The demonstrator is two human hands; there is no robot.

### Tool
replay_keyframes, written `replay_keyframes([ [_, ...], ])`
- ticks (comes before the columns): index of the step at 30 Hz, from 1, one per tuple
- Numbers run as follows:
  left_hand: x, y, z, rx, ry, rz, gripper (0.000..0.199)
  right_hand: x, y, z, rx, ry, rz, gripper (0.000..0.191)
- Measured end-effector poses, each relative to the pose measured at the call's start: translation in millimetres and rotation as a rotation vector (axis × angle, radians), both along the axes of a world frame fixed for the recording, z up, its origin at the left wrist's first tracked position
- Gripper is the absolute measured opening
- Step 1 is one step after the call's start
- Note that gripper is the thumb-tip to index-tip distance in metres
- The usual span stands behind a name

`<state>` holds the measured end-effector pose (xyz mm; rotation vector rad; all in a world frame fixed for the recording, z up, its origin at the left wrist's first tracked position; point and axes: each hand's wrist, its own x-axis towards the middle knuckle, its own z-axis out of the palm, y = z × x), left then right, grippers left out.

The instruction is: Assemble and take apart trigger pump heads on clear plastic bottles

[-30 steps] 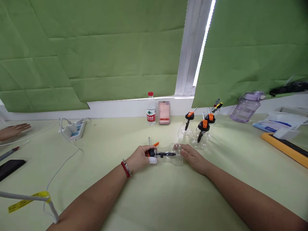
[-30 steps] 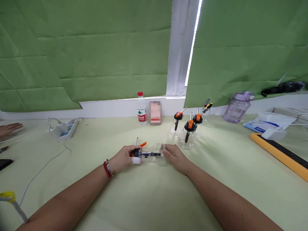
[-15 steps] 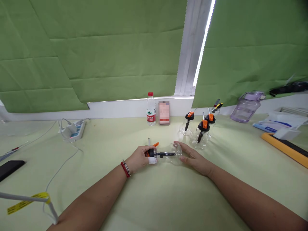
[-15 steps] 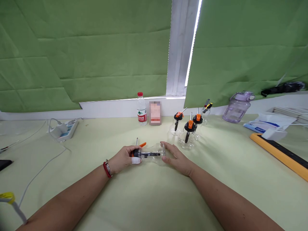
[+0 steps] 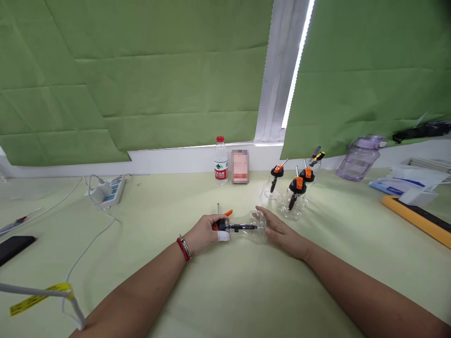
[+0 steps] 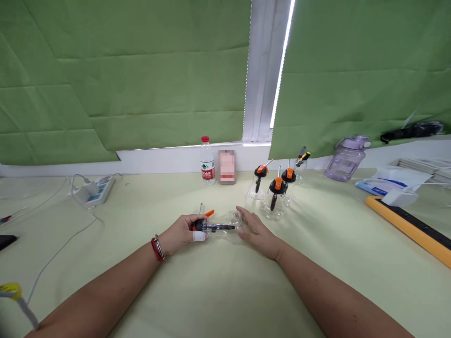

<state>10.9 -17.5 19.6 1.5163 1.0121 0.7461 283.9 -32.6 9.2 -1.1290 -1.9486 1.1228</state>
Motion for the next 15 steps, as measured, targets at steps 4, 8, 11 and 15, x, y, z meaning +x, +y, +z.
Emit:
replay_keyframes([
  [4,0.0,0.3,0.5,0.0,0.001,0.007,0.051,2.9,1.5,-5.2,-0.015,0.013,0.032,0.081],
  [8,-0.1,0.4,1.2,0.002,-0.004,0.007,0.049,2.5,3.0,-7.7,-0.009,0.009,-0.029,0.075],
  [11,-0.2,0.5,1.3,0.006,-0.01,0.003,0.047,1.7,3.6,-8.4,-0.011,0.003,-0.06,0.069],
  [15,-0.5,0.5,0.3,0.003,-0.022,-0.003,0.045,-2.1,2.0,-2.1,0.015,-0.025,-0.076,0.059],
])
